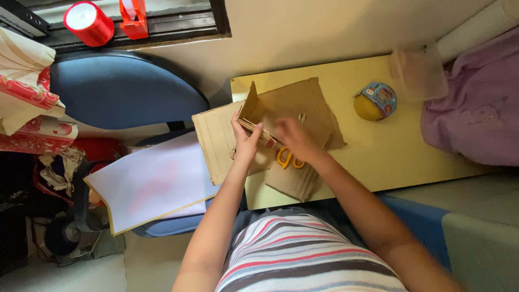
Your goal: The person folds a flat cardboard piece into a small box, places a round yellow container inside, then removes it to cut and fold the cardboard again. They use scissors to trim the cardboard and a tape dispenser to seal the box flaps.
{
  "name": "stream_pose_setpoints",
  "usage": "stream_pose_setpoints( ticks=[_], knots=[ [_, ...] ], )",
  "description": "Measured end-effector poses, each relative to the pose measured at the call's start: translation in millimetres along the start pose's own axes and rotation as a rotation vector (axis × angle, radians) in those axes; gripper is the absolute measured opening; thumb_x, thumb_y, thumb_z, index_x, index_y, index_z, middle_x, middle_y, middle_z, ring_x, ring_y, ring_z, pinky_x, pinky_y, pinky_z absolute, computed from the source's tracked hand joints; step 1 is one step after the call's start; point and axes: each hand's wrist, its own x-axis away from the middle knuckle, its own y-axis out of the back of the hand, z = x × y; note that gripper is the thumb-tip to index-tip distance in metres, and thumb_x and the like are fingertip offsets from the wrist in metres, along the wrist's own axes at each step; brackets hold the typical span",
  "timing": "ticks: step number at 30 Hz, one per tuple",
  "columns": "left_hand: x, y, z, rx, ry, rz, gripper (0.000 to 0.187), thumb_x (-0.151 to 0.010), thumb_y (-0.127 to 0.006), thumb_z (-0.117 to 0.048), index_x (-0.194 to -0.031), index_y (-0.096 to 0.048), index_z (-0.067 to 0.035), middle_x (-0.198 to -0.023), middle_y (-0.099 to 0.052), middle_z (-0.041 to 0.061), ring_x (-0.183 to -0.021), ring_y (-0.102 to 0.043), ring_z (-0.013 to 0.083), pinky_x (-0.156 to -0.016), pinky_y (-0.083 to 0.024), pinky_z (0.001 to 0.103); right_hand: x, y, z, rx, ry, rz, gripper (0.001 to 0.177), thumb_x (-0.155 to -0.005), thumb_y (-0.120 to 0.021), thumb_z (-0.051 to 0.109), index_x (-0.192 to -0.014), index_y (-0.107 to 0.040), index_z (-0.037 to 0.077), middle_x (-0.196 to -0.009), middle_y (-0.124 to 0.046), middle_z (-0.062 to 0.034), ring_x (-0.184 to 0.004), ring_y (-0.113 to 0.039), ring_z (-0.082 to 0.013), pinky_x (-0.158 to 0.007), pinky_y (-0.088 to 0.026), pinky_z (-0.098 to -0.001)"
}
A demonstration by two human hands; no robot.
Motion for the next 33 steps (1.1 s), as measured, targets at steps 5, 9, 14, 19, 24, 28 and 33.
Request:
stream_pose_setpoints(
  ticks=[5, 9, 14, 19, 24, 28, 33],
  knots=[
    [-3.9, 2.0, -1.5, 0.061, -0.002, 0.028, 0.076, -0.094, -0.071, -0.011, -0.155, -0.025, -0.007, -0.143, -0.048, 0.015, -0.132, -0.047, 0.0249, -0.112, -0.041, 0.038, 16.1, 10.4, -5.9, 0.652, -0.591, 0.055, 0.061, -0.095, -0.068, 0.048, -0.125, -0.051, -0.003, -0.105, -0.070, -0.0285, -0.093, -0.070, -0.0438, -0.080, -0.056, -0.0523],
    [-5.6, 2.8, -2.8, 0.052, 0.049, 0.072, 0.076, -0.094, -0.070, -0.011, -0.155, -0.023, -0.007, -0.142, -0.048, 0.014, -0.131, -0.048, 0.0237, -0.110, -0.042, 0.037, 18.3, 3.2, -21.6, 0.612, -0.505, 0.021, 0.072, -0.078, -0.079, 0.034, -0.128, -0.045, -0.004, -0.098, -0.068, -0.0291, -0.084, -0.070, -0.0463, -0.072, -0.056, -0.0547],
    [-17.1, 9.3, -4.6, 0.068, 0.080, 0.151, 0.076, -0.096, -0.068, -0.010, -0.155, -0.021, -0.009, -0.142, -0.048, 0.013, -0.131, -0.048, 0.0227, -0.109, -0.042, 0.036, 15.3, 41.5, -58.5, 0.756, -0.508, 0.006, 0.047, -0.086, -0.068, 0.013, -0.129, -0.054, 0.004, -0.107, -0.070, -0.0223, -0.098, -0.069, -0.0416, -0.083, -0.055, -0.0528],
    [-44.9, 20.7, -8.1, 0.020, 0.190, 0.296, 0.073, -0.095, -0.066, -0.013, -0.153, -0.021, -0.011, -0.138, -0.050, 0.011, -0.125, -0.051, 0.0212, -0.105, -0.046, 0.036, 20.3, 86.7, -82.6, 0.695, -0.352, 0.025, 0.041, -0.084, -0.063, 0.003, -0.125, -0.061, 0.009, -0.123, -0.063, -0.0185, -0.117, -0.058, -0.0396, -0.095, -0.050, -0.0507],
    [-58.1, 21.3, -10.2, -0.018, 0.147, 0.298, 0.072, -0.097, -0.068, -0.015, -0.152, -0.023, -0.012, -0.141, -0.049, 0.011, -0.131, -0.048, 0.0213, -0.109, -0.042, 0.036, 43.7, 64.3, -70.2, 0.991, -0.021, 0.032, 0.051, -0.081, -0.063, -0.001, -0.131, -0.062, 0.008, -0.154, -0.043, -0.0263, -0.144, -0.038, -0.0448, -0.117, -0.034, -0.0537],
    [-57.8, 19.7, -11.6, -0.001, 0.194, 0.282, 0.073, -0.095, -0.068, -0.016, -0.152, -0.022, -0.013, -0.142, -0.046, 0.009, -0.131, -0.046, 0.0213, -0.107, -0.043, 0.036, 77.3, 46.3, -34.0, 0.833, 0.124, 0.364, 0.075, -0.063, -0.067, 0.000, -0.136, -0.065, 0.019, -0.158, -0.035, -0.0256, -0.150, -0.021, -0.0500, -0.114, -0.012, -0.0630],
    [-54.5, 20.5, -13.7, -0.009, 0.146, 0.285, 0.068, -0.098, -0.067, -0.017, -0.152, -0.026, -0.013, -0.143, -0.047, 0.011, -0.134, -0.045, 0.0218, -0.111, -0.040, 0.037, 81.0, 52.4, -4.2, 0.696, 0.251, 0.363, 0.052, -0.073, -0.068, 0.005, -0.120, -0.070, 0.027, -0.148, -0.051, -0.0104, -0.147, -0.031, -0.0378, -0.121, -0.011, -0.0631]
  ],
)
